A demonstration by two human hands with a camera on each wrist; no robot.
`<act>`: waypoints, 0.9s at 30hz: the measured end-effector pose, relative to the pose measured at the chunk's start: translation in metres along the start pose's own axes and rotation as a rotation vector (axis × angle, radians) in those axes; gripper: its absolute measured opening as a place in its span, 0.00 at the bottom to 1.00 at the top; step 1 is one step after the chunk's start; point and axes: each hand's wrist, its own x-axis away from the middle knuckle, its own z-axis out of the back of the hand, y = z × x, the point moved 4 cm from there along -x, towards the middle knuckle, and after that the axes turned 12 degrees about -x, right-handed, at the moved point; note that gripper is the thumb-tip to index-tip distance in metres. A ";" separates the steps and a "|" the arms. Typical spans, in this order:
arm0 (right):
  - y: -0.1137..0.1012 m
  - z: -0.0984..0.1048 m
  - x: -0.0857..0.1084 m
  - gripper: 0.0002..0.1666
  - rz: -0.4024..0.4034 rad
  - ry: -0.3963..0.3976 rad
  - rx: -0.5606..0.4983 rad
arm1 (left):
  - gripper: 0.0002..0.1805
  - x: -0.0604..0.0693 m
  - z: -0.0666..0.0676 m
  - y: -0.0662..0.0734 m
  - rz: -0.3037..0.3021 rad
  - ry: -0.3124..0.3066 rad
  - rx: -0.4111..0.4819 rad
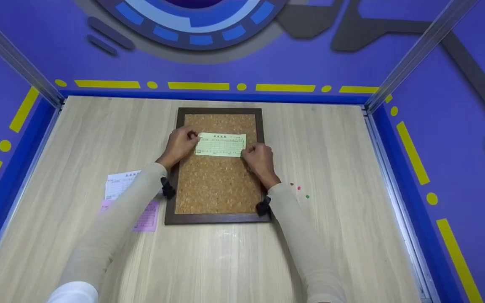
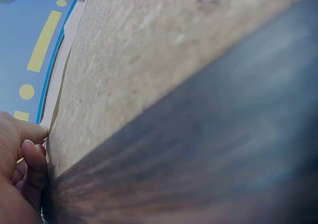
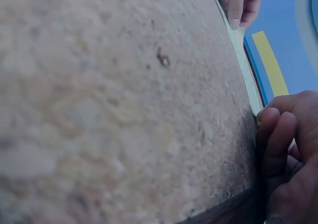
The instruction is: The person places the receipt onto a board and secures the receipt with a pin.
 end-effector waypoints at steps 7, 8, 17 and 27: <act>0.000 -0.001 0.001 0.08 -0.008 0.010 0.010 | 0.06 0.001 0.001 0.000 -0.005 0.009 0.014; -0.001 -0.001 0.001 0.08 -0.008 0.009 0.008 | 0.06 0.001 0.001 0.000 -0.004 0.008 0.015; 0.000 -0.001 0.000 0.09 0.008 0.000 -0.025 | 0.06 0.001 0.002 0.000 -0.026 0.014 0.019; 0.001 -0.001 0.000 0.09 -0.002 0.005 -0.031 | 0.03 -0.005 -0.005 -0.009 -0.052 0.063 0.060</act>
